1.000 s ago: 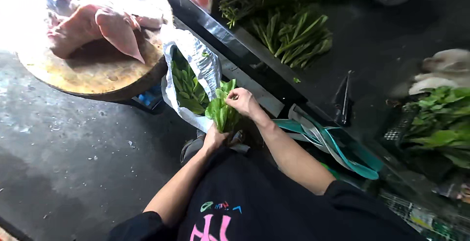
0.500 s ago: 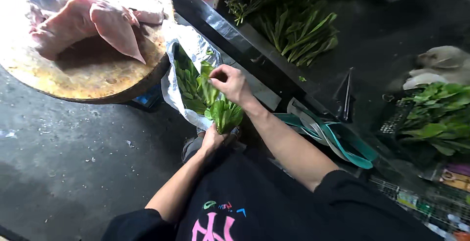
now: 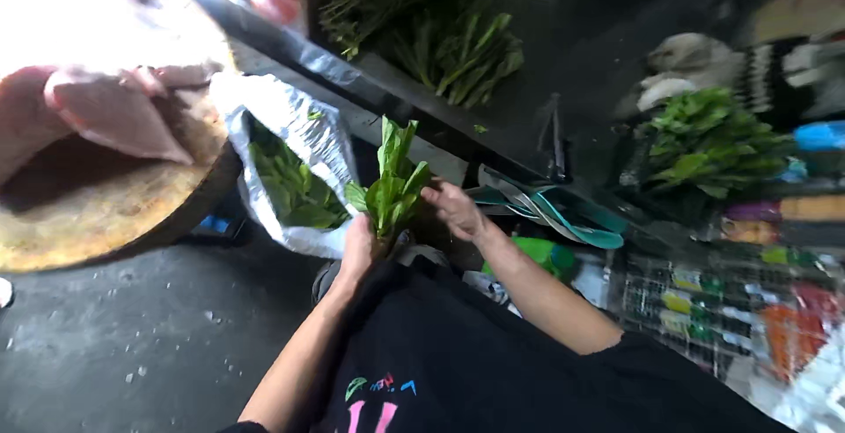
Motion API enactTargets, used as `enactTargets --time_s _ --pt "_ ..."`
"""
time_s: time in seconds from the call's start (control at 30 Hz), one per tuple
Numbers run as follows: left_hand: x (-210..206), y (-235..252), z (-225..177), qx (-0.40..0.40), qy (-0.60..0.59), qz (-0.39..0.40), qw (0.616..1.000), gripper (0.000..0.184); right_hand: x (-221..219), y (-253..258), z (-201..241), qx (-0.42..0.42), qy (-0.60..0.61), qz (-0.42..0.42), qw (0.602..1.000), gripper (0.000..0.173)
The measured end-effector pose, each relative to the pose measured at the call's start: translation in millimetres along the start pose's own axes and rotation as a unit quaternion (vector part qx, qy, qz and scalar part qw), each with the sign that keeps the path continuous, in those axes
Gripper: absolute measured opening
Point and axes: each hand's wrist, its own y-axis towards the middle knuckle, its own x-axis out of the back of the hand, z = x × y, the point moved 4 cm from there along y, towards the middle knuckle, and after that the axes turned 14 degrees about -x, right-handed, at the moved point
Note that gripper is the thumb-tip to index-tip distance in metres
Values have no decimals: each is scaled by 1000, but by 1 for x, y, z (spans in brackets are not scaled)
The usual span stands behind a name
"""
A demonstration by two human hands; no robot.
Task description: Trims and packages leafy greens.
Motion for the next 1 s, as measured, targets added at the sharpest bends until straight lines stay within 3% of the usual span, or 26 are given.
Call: enactTargets --time_s 0.1,0.2,0.3,0.4,0.5,0.63,0.7,0.8,0.9,1.0 --pt "-15 17 -52 -129 86 -55 986 46 9 -27 0 37 120 60 990 63" --pt "-38 31 -94 -159 153 -58 974 43 31 -42 9 113 175 67 976 82" --pt "-69 44 -124 -146 200 4 969 49 68 -51 9 150 183 53 970 73" --pt "-109 54 -150 -147 185 16 972 53 110 -55 2 185 191 24 964 64" --pt "-145 71 -176 -140 122 11 983 63 156 -51 -12 183 246 -21 952 48" --pt "-174 93 -201 -116 -41 68 990 86 214 -52 -24 141 290 -40 946 34" --pt "-188 100 -203 -121 -164 74 976 76 238 -54 -25 127 303 -29 944 25" --pt "-210 105 -211 -95 -353 93 926 48 265 -58 -24 94 287 -14 953 30" --pt "-226 108 -218 -32 -438 67 896 33 282 -56 -24 99 256 5 961 38" --pt "-237 112 -217 6 -493 37 869 31 292 -57 -20 135 211 -29 968 43"
